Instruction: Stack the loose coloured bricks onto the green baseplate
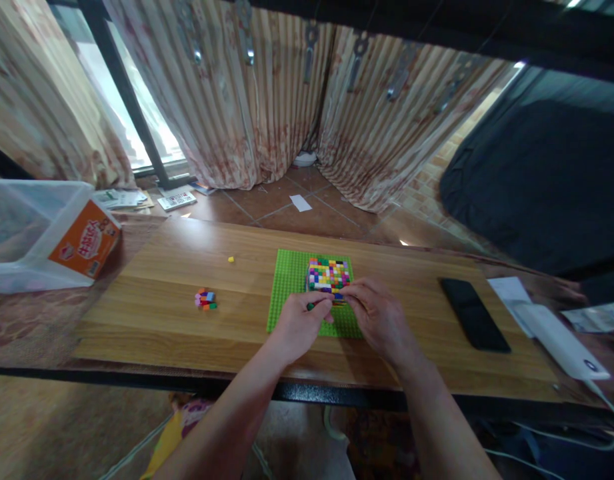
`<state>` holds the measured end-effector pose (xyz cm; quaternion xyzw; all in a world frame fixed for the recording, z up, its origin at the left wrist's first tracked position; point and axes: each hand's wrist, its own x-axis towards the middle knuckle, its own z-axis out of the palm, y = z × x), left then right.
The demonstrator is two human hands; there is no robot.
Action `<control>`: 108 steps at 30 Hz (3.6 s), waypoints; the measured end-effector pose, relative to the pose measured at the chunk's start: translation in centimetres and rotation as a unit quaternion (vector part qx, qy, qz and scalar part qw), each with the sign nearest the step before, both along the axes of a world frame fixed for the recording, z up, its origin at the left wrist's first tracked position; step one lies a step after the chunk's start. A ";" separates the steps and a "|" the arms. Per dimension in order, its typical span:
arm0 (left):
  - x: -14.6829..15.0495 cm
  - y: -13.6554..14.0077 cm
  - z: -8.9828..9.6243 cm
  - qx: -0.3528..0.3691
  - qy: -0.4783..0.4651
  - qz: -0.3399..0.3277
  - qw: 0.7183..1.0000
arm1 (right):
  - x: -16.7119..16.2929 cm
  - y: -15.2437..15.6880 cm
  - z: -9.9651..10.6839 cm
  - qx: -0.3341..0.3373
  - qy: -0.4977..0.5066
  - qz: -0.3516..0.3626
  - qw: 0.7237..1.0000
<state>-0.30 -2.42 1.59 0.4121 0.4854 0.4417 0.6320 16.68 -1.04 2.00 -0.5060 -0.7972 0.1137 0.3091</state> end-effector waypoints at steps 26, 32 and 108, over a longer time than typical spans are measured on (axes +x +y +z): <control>0.1 0.1 -0.6 0.053 0.048 -0.022 0.997 | -1.6 1.0 -2.6 -0.199 0.271 -0.187 0.923; 0.2 0.1 -0.7 0.028 0.009 -0.012 1.000 | -1.8 1.0 -2.6 -0.216 0.280 -0.206 0.912; -3.8 0.0 2.9 -0.150 -0.275 -0.074 0.947 | -6.0 -1.0 2.2 -0.184 0.332 0.015 0.925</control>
